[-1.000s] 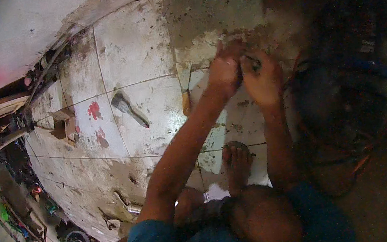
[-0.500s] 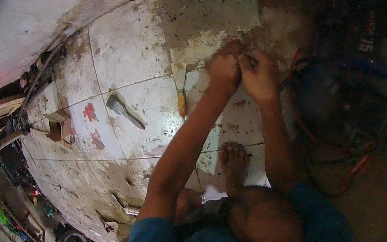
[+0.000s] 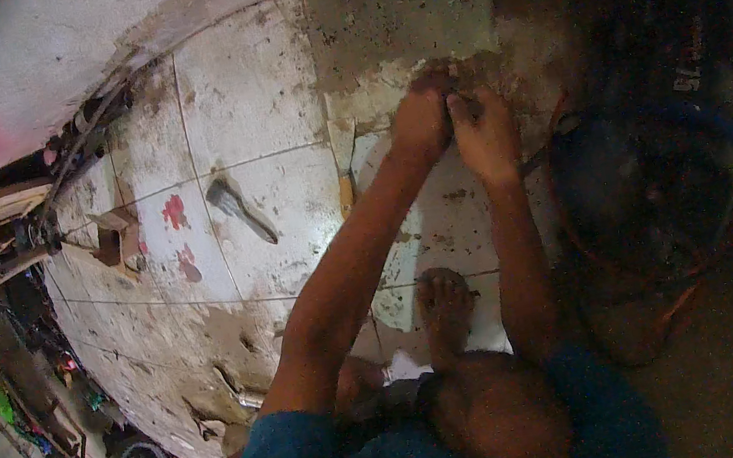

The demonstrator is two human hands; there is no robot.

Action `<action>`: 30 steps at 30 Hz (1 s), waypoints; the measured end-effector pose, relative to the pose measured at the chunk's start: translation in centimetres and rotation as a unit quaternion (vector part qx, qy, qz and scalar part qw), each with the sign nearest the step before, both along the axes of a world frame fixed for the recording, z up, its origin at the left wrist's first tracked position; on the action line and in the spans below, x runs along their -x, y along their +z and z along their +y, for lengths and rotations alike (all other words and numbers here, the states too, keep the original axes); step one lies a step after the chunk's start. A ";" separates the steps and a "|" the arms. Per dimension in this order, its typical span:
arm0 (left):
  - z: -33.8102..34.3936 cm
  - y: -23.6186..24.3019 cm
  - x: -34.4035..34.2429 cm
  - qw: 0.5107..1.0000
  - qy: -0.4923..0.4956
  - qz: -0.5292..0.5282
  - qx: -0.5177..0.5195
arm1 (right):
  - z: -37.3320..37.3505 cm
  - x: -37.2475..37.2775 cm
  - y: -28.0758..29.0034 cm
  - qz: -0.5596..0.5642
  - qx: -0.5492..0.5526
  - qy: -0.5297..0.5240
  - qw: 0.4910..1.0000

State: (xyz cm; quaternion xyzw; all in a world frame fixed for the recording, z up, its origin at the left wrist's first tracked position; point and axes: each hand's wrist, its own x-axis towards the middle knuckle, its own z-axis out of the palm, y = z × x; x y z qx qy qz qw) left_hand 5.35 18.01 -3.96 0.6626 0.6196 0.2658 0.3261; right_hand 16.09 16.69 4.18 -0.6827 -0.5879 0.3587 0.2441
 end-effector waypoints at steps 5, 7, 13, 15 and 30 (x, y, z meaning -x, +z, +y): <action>0.3 0.8 -0.9 0.999 -0.034 0.000 0.020 | 0.0 -1.0 -0.9 -0.024 0.028 -0.023 0.999; 0.4 0.9 -0.9 1.000 -0.017 0.001 -0.021 | 2.0 -1.0 -0.9 -0.012 0.031 -0.027 0.999; -1.7 -0.9 -1.7 1.000 -0.007 0.007 0.003 | -0.4 -1.4 -2.2 -0.049 0.008 -0.012 0.999; 1.4 0.0 -0.5 0.998 -0.010 -0.053 -0.037 | 1.5 -1.1 -3.1 -0.021 -0.033 -0.038 0.998; -0.8 -0.6 -0.9 0.997 0.012 -0.024 0.075 | 2.6 -0.1 -4.3 -0.061 -0.017 -0.012 0.998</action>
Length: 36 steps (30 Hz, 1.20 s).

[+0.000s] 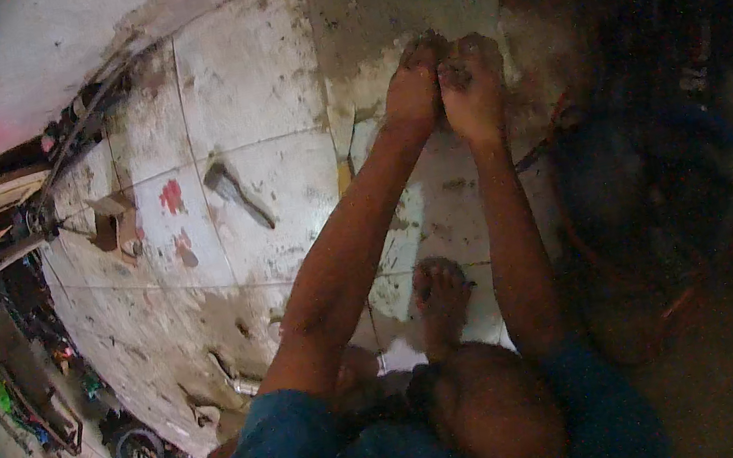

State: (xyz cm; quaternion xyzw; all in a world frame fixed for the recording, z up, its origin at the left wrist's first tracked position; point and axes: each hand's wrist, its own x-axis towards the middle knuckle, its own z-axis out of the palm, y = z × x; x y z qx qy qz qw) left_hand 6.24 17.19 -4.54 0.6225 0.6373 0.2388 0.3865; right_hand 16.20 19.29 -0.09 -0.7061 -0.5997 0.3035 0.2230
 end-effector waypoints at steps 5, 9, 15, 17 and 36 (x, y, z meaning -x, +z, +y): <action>0.4 1.3 -0.2 0.994 0.033 -0.005 -0.100 | -0.6 0.5 3.8 -0.027 0.072 0.029 0.997; 1.7 0.8 0.6 0.995 0.008 0.014 -0.095 | -0.5 -0.3 5.1 0.005 0.079 0.017 0.997; 0.3 -1.6 -0.2 0.993 0.006 -0.014 -0.119 | 0.4 0.1 1.0 0.012 0.012 -0.004 1.000; 2.3 2.3 1.4 0.987 -0.021 -0.053 -0.150 | 1.0 0.3 4.7 0.037 0.039 0.015 0.998; 0.3 -1.9 0.4 0.994 0.047 0.005 -0.097 | -0.1 0.8 3.9 -0.002 -0.038 0.051 0.998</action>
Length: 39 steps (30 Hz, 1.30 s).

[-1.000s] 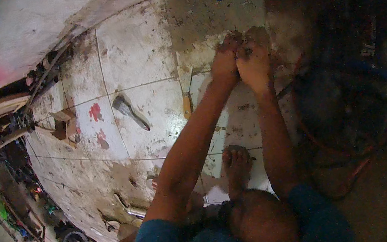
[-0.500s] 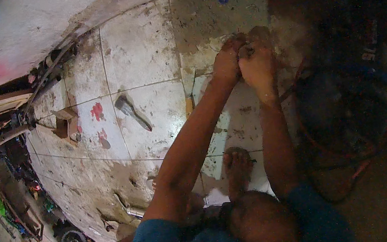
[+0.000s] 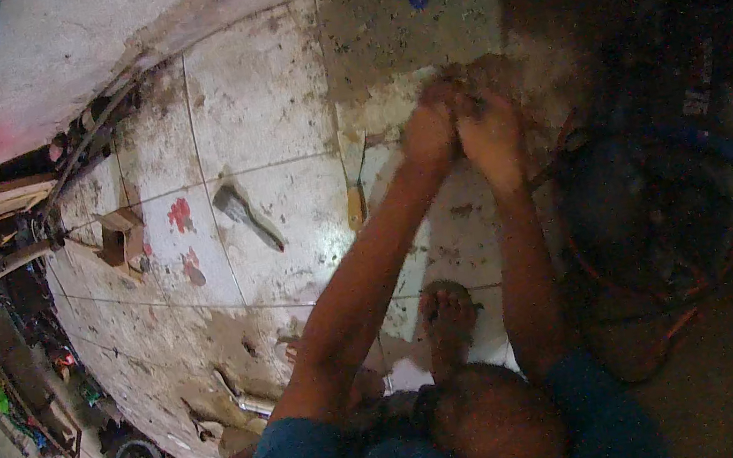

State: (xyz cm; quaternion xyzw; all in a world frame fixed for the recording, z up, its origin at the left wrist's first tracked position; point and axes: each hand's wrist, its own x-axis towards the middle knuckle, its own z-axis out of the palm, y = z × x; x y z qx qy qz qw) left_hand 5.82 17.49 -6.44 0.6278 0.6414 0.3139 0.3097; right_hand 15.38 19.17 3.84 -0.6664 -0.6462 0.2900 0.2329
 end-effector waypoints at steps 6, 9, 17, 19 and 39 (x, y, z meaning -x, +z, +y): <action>0.2 5.1 0.9 0.993 0.000 -0.022 -0.116 | 0.0 0.9 4.3 0.027 0.135 -0.055 0.989; 3.1 3.8 0.6 0.999 -0.036 -0.004 -0.002 | 1.3 0.2 0.4 -0.081 0.086 -0.045 0.992; 0.5 0.3 0.0 0.998 -0.016 -0.048 0.035 | 0.2 -0.1 -2.0 -0.016 0.014 -0.042 0.999; 2.4 2.9 0.9 0.997 -0.009 -0.073 0.016 | 3.2 0.2 -1.6 -0.018 0.026 -0.044 0.999; 2.3 3.1 0.1 0.993 -0.008 -0.086 -0.081 | 2.3 0.7 -0.9 -0.110 0.100 -0.002 0.989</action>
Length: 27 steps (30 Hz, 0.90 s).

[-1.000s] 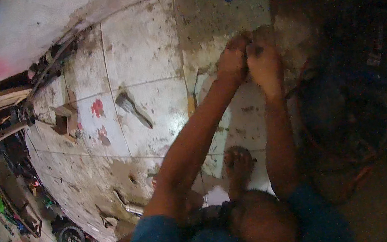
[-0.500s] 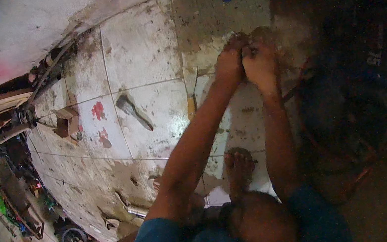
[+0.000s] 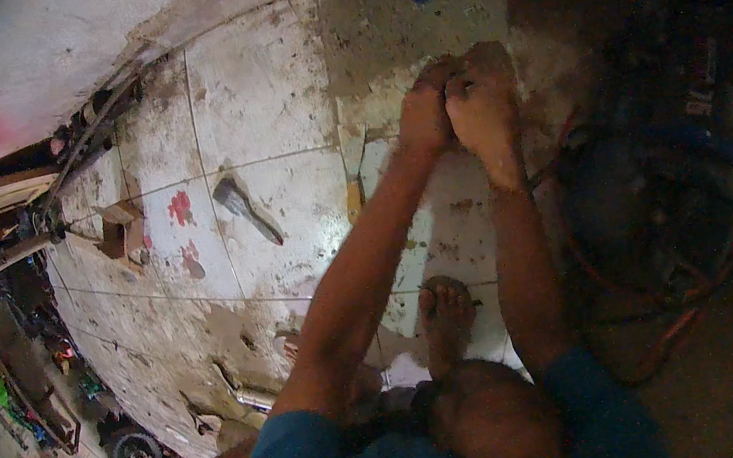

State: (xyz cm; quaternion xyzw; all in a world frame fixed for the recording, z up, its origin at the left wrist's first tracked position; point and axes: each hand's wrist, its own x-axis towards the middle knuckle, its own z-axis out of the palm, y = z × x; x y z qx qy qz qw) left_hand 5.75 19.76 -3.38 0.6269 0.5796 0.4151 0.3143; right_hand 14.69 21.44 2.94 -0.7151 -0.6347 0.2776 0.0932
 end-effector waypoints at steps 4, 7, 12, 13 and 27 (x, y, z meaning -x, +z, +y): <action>-0.1 1.0 1.2 0.998 -0.010 -0.053 0.014 | -0.1 -0.6 1.0 0.103 -0.041 -0.012 0.994; -0.2 -0.6 2.2 0.997 -0.014 -0.020 0.075 | -0.6 -1.1 0.2 0.114 -0.074 -0.012 0.991; -1.5 0.5 0.5 1.000 0.004 -0.004 0.017 | -1.4 -1.3 2.1 0.146 -0.034 -0.028 0.988; -2.6 -0.6 0.2 1.000 0.004 0.020 0.017 | -2.1 -1.3 1.6 0.098 -0.030 -0.007 0.995; -1.1 1.3 1.4 0.999 0.010 0.019 0.028 | 0.0 -0.8 1.0 0.082 -0.032 -0.009 0.996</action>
